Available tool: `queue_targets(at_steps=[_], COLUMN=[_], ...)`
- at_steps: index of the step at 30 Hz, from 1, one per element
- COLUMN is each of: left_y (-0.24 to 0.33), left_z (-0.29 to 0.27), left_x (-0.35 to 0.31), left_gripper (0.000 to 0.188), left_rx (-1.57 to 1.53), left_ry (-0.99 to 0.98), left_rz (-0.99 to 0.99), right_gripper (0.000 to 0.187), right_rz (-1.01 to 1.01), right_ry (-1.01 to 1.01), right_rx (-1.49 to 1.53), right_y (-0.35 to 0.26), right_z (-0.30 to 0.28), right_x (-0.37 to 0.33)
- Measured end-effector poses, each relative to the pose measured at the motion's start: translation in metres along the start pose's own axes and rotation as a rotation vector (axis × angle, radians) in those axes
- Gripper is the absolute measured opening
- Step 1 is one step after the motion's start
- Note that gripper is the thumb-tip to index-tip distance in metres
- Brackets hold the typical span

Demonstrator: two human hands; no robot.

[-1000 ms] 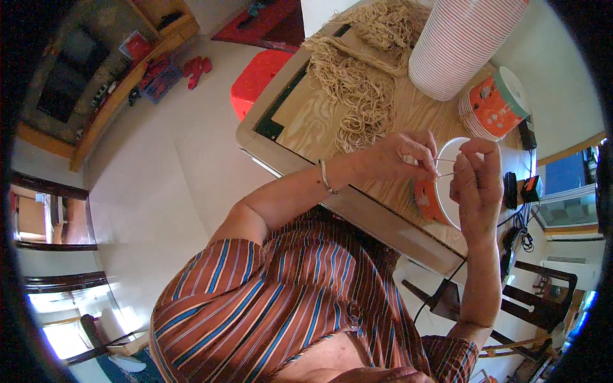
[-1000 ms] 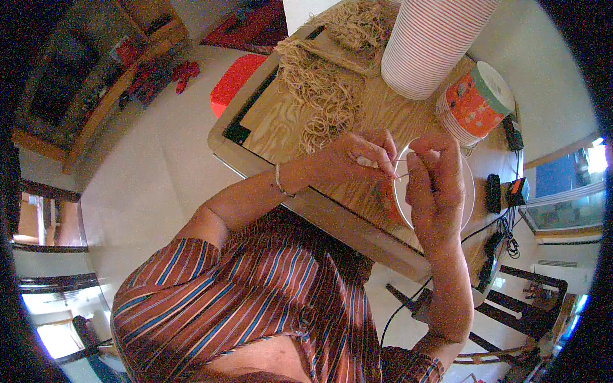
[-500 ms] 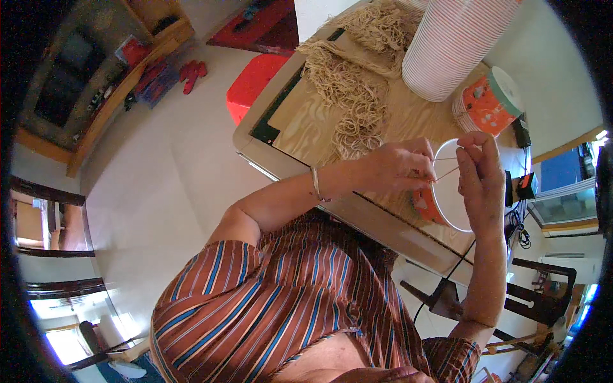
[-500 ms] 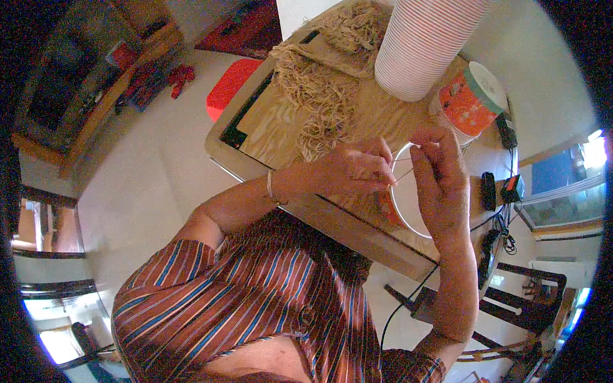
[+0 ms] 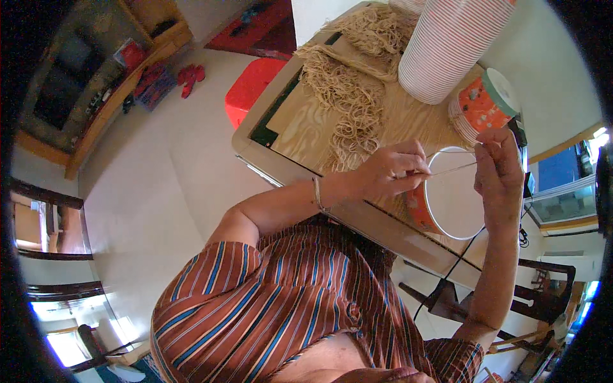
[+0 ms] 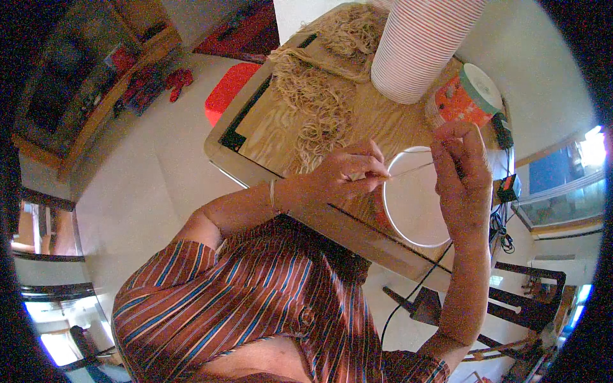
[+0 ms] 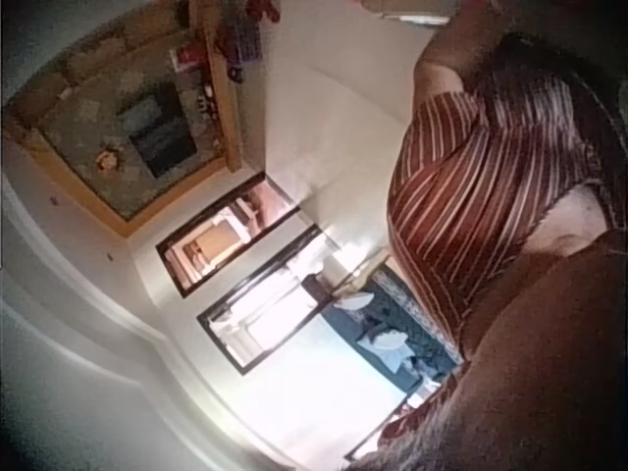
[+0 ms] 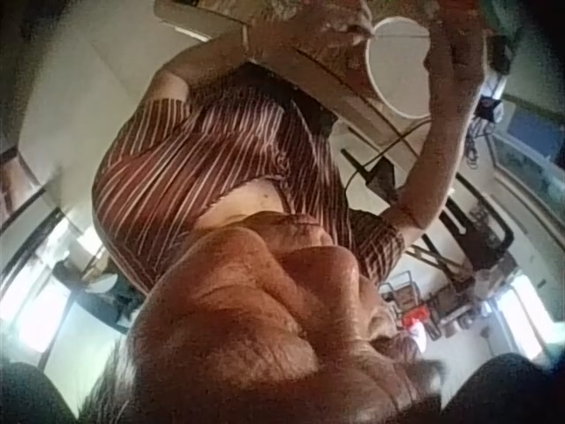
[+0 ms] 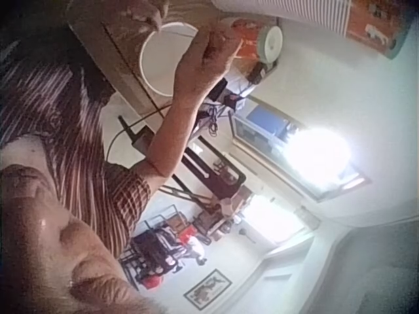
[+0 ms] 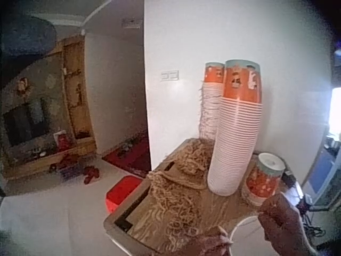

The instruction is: The person is threading a thin wire or string through the rims of paper cups, possibly as part of a manufacturing or packaging process.

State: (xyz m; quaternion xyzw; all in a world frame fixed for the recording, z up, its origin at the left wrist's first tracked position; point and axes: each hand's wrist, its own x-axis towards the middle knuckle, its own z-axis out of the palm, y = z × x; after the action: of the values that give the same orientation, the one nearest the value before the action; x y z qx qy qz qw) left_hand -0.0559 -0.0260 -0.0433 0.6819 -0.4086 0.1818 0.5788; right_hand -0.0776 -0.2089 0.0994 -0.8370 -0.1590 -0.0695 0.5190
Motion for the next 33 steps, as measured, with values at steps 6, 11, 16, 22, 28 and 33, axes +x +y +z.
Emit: queue_targets(at_steps=[6, 11, 16, 22, 28, 33], left_y=[0.006, 0.003, 0.015, 0.016, 0.018, 0.016], left_z=[0.010, 0.016, 0.010, 0.016, 0.015, 0.007], left_x=[-0.010, -0.018, -0.011, -0.013, -0.012, -0.008], left_gripper=[0.007, 0.009, 0.008, 0.006, 0.005, 0.004], left_rx=[-0.151, -0.464, -0.361, -0.157, -0.152, -0.216], left_ry=[0.157, 0.167, 0.172, 0.245, 0.193, 0.070], left_rz=[-0.211, -0.474, -0.523, -0.476, -0.582, -0.582], right_gripper=[0.008, 0.009, 0.008, 0.008, 0.009, 0.008], right_rz=[0.013, 0.018, 0.021, 0.004, 0.040, 0.087], right_ry=[0.016, 0.014, 0.022, 0.038, 0.087, 0.146], right_rx=[-0.018, 0.022, 0.068, 0.114, 0.193, 0.191], right_y=[0.005, 0.002, 0.001, 0.004, 0.013, 0.015], right_z=[-0.001, 0.001, 0.001, 0.007, 0.003, -0.009], right_x=[-0.003, -0.005, -0.007, -0.008, -0.004, 0.001])
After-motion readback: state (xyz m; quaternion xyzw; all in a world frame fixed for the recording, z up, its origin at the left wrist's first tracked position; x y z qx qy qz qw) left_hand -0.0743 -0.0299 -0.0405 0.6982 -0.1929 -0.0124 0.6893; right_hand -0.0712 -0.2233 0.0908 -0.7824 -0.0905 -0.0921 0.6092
